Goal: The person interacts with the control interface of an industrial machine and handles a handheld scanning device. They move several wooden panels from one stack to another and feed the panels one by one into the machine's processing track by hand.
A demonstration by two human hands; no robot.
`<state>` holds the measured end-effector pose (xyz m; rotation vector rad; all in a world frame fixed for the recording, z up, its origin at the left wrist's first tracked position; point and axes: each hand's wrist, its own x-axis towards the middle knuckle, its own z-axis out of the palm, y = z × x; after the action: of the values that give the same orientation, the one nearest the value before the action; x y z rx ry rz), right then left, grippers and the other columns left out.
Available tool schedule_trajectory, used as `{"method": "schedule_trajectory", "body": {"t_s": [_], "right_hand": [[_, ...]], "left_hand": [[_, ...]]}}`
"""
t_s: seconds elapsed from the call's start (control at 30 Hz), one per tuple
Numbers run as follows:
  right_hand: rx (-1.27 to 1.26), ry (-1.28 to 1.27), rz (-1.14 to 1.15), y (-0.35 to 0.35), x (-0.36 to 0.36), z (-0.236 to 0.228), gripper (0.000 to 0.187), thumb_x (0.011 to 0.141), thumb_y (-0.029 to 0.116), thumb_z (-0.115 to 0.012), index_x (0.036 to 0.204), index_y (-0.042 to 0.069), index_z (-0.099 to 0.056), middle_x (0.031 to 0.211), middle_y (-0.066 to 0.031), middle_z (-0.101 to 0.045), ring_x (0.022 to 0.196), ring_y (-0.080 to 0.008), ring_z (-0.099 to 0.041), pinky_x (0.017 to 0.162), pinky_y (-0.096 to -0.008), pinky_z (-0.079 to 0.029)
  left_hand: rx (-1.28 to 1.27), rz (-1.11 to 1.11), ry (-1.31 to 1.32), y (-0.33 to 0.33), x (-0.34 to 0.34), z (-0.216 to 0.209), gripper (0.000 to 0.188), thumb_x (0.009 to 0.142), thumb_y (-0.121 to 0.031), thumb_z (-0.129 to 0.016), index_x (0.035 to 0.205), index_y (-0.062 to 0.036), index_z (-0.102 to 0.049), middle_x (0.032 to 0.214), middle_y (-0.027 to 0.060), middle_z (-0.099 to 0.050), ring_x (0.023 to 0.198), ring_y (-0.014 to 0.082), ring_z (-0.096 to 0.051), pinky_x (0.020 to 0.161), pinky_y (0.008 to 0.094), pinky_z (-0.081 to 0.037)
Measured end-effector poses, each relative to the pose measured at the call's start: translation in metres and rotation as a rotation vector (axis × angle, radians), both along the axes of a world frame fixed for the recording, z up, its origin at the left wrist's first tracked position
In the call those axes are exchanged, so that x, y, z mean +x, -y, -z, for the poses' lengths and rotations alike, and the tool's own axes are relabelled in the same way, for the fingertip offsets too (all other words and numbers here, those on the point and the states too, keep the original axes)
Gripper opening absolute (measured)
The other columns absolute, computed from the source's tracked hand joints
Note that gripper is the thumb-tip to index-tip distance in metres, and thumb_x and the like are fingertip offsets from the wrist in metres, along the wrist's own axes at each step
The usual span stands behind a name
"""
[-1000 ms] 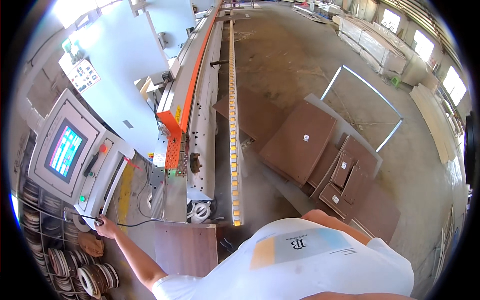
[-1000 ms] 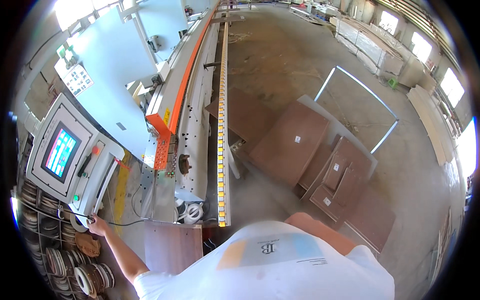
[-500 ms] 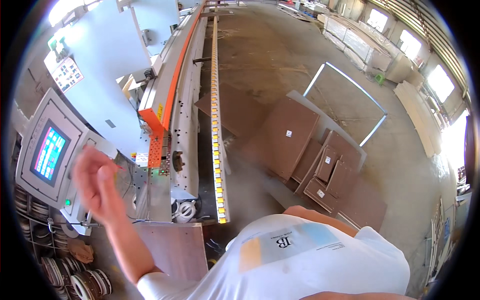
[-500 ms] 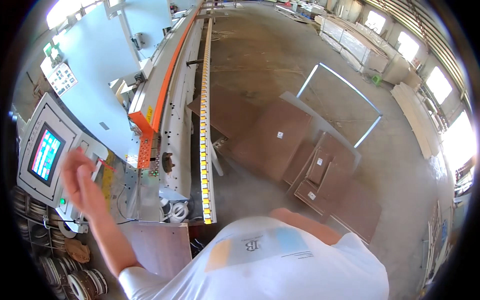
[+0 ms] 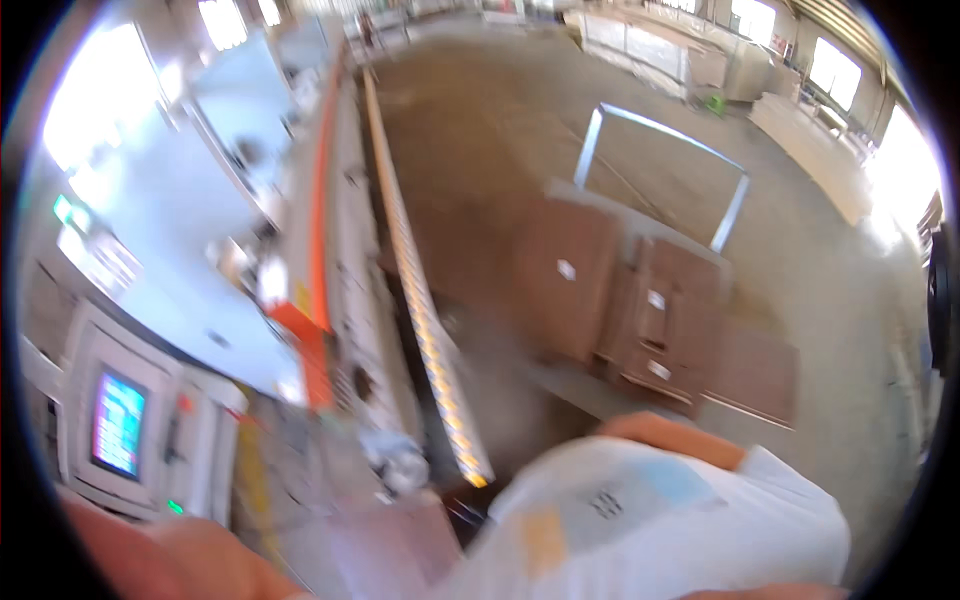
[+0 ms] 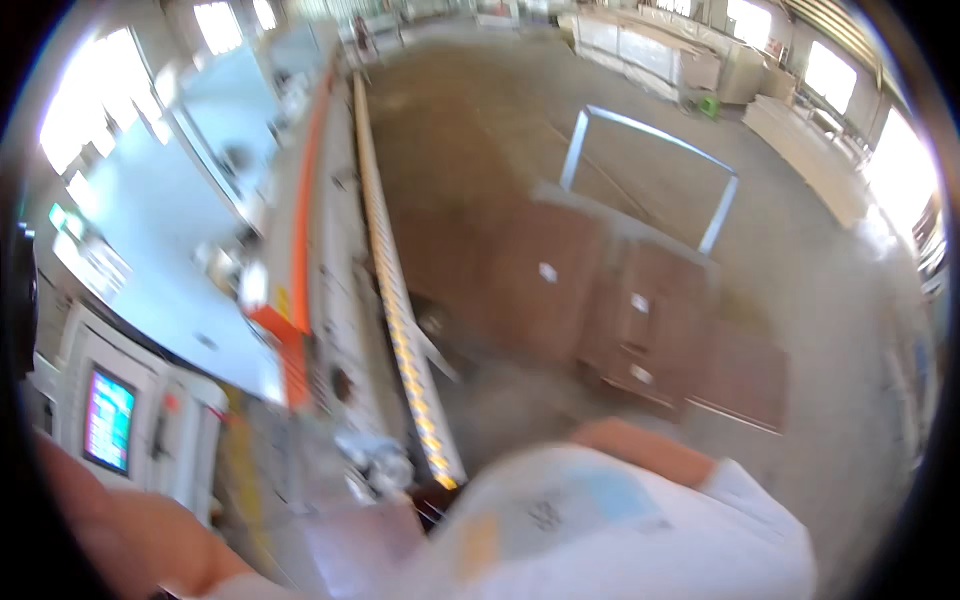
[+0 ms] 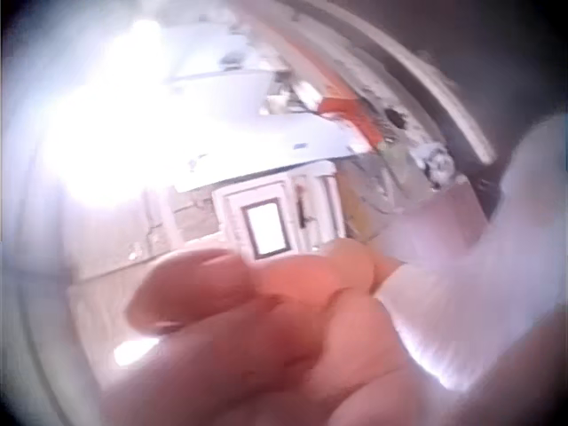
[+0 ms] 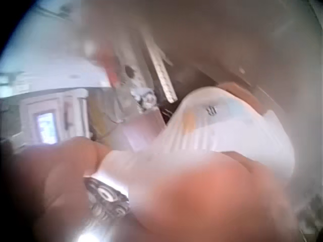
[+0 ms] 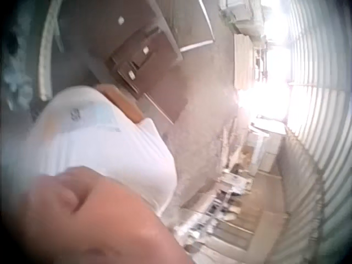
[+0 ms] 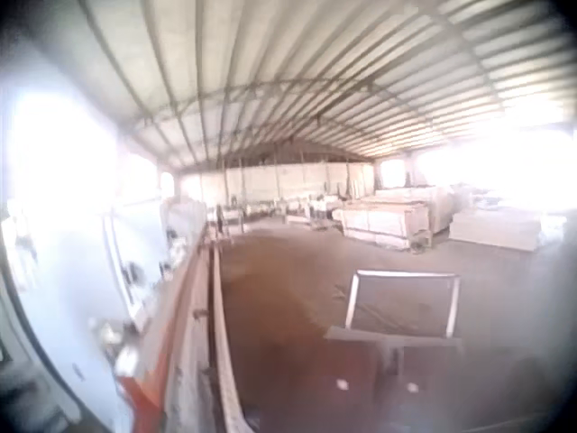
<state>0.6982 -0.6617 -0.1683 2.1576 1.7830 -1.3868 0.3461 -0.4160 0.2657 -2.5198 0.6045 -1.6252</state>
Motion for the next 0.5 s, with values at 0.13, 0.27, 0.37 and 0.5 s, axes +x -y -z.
{"method": "schedule_trajectory", "body": {"t_s": [0.13,0.27,0.37,0.5], "right_hand": [[0.017,-0.039,0.134,0.018,0.014,-0.03,0.036,0.098,0.032,-0.057,0.127,0.012,-0.067,0.125,-0.0149,-0.069,0.118,-0.031,-0.064,0.099,-0.0417,-0.05],[-0.082,-0.126,0.167,-0.03,0.069,-0.034,0.037,0.098,0.032,-0.057,0.128,0.012,-0.067,0.125,-0.0147,-0.069,0.118,-0.0305,-0.064,0.099,-0.0414,-0.05],[-0.019,-0.179,0.096,-0.047,0.055,-0.019,0.037,0.099,0.032,-0.057,0.128,0.012,-0.066,0.125,-0.0146,-0.069,0.118,-0.0301,-0.064,0.099,-0.0412,-0.049],[-0.083,-0.21,0.192,-0.03,0.077,-0.015,0.038,0.099,0.033,-0.057,0.129,0.012,-0.066,0.126,-0.0144,-0.069,0.118,-0.0297,-0.063,0.1,-0.0409,-0.049]], "left_hand": [[-0.038,-0.03,0.067,0.0,-0.016,-0.031,0.023,0.092,-0.011,-0.061,0.112,0.0009,-0.059,0.087,0.0088,-0.058,0.074,0.0178,-0.051,0.07,0.0336,-0.044],[-0.201,-0.13,0.155,0.013,-0.032,-0.015,0.024,0.091,-0.011,-0.061,0.112,0.0008,-0.059,0.087,0.0086,-0.058,0.073,0.0179,-0.052,0.07,0.0336,-0.045],[-0.11,-0.224,0.192,0.024,-0.028,-0.011,0.024,0.09,-0.01,-0.062,0.112,0.0007,-0.059,0.087,0.0084,-0.058,0.073,0.018,-0.052,0.07,0.0337,-0.045],[-0.159,-0.232,0.238,0.019,-0.004,0.005,0.025,0.089,-0.009,-0.063,0.112,0.0005,-0.06,0.086,0.0081,-0.059,0.072,0.0182,-0.052,0.069,0.0337,-0.045]]}}
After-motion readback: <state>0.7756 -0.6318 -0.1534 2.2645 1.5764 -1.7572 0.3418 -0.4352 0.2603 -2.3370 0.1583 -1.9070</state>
